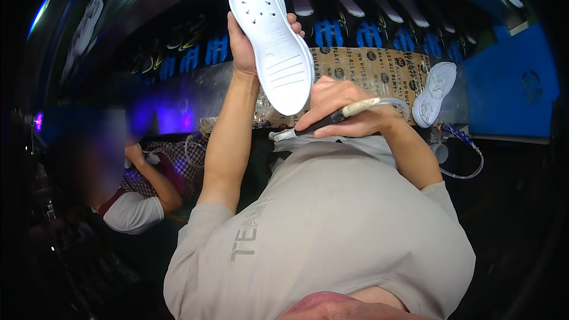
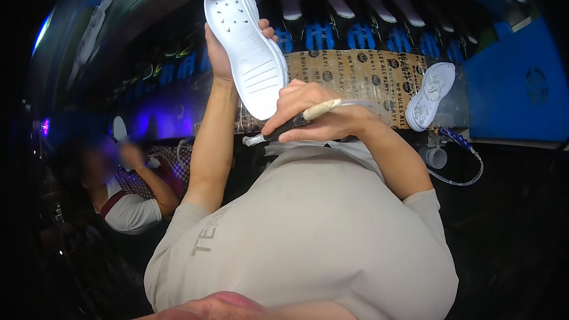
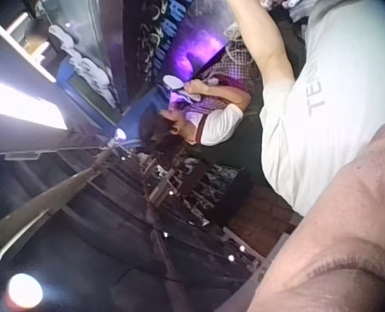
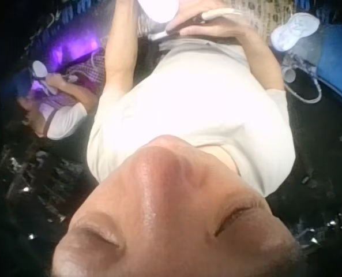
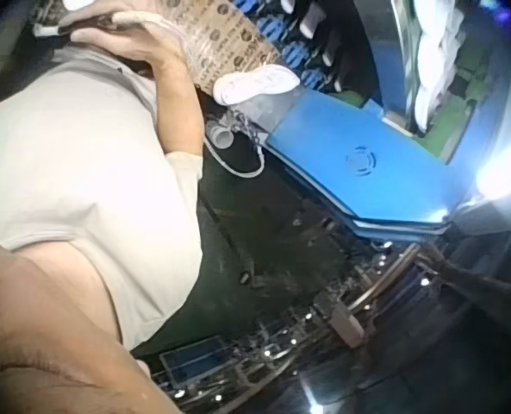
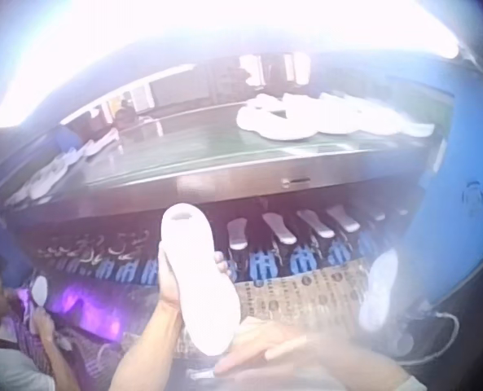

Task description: The person repeatedly picks up white slipper soles from a conveyor belt, paints the bottom surface with a brush, and places them back on the belt. The process is continuous and repetitive, with the person handling one slipper at a time.

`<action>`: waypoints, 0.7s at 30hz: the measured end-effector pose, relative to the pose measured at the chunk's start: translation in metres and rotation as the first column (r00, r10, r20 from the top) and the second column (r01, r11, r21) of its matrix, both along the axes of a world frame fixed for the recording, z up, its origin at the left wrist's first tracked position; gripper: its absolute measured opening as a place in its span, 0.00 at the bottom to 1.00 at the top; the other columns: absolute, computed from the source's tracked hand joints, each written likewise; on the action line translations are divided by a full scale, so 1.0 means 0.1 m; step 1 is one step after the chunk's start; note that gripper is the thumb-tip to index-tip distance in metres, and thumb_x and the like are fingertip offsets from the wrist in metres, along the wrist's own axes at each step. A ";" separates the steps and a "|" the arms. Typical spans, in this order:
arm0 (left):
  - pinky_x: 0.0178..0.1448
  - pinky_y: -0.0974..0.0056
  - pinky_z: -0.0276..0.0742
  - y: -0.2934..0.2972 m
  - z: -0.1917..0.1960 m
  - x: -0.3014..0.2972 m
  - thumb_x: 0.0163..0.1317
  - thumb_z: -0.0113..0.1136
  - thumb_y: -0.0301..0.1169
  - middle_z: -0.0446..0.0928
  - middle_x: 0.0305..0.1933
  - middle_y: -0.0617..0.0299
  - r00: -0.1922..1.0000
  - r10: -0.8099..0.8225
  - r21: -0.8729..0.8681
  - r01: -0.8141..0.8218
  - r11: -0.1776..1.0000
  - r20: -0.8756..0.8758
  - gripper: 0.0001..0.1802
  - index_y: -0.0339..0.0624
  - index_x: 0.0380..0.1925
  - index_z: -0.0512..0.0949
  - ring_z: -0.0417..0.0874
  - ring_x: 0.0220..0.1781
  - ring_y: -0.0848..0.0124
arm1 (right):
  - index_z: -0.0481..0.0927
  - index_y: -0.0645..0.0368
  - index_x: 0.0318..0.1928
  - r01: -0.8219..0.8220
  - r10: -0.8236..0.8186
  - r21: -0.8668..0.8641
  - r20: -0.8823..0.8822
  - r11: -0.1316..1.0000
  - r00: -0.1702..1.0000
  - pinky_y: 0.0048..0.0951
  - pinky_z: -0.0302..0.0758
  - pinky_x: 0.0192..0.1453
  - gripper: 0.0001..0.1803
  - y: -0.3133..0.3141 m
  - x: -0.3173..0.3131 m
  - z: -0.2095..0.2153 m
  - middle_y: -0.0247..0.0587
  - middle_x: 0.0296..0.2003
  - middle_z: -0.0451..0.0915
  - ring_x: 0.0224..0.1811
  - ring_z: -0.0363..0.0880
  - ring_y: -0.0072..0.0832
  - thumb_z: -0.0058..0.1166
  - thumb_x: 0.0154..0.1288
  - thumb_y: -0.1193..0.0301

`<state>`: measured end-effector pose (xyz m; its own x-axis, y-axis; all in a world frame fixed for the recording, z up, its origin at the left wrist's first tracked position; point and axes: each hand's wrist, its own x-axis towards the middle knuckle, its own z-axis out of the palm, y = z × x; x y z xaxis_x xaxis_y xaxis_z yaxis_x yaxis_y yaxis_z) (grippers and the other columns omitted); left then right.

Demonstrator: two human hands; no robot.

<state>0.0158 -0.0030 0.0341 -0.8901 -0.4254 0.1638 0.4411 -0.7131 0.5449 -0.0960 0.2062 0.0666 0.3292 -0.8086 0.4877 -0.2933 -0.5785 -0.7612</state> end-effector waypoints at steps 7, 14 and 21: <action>0.56 0.52 0.84 -0.07 0.35 -0.14 0.73 0.22 0.72 0.78 0.49 0.45 0.986 -0.164 -0.227 0.162 0.960 0.009 0.49 0.42 0.70 0.69 0.84 0.47 0.58 | 0.91 0.55 0.49 0.061 -0.061 -0.004 -0.122 0.998 0.991 0.36 0.72 0.51 0.16 -0.02 0.00 -0.02 0.34 0.35 0.88 0.38 0.78 0.30 0.73 0.61 0.66; 0.49 0.48 0.90 -0.05 0.51 -0.34 0.78 0.24 0.65 0.84 0.45 0.40 0.936 -0.209 -0.353 0.304 0.885 0.282 0.44 0.37 0.67 0.72 0.91 0.43 0.53 | 0.90 0.52 0.51 0.247 -0.235 0.000 -0.310 0.969 0.921 0.38 0.78 0.55 0.16 0.01 -0.09 0.05 0.37 0.37 0.86 0.43 0.81 0.33 0.71 0.62 0.69; 0.59 0.58 0.82 -0.13 0.32 -0.63 0.77 0.42 0.66 0.82 0.59 0.39 0.762 0.064 -0.586 0.439 0.681 0.644 0.44 0.33 0.62 0.81 0.85 0.61 0.58 | 0.91 0.51 0.50 0.335 -0.303 0.026 -0.361 0.942 0.882 0.35 0.73 0.47 0.16 0.02 -0.19 0.07 0.35 0.34 0.83 0.37 0.78 0.32 0.72 0.59 0.73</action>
<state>-0.0474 -0.0163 0.0663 -0.9430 -0.2269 -0.2434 -0.2359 -0.0600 0.9699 -0.1148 0.2084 0.0737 0.1816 -0.9318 0.3144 -0.7052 -0.3462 -0.6188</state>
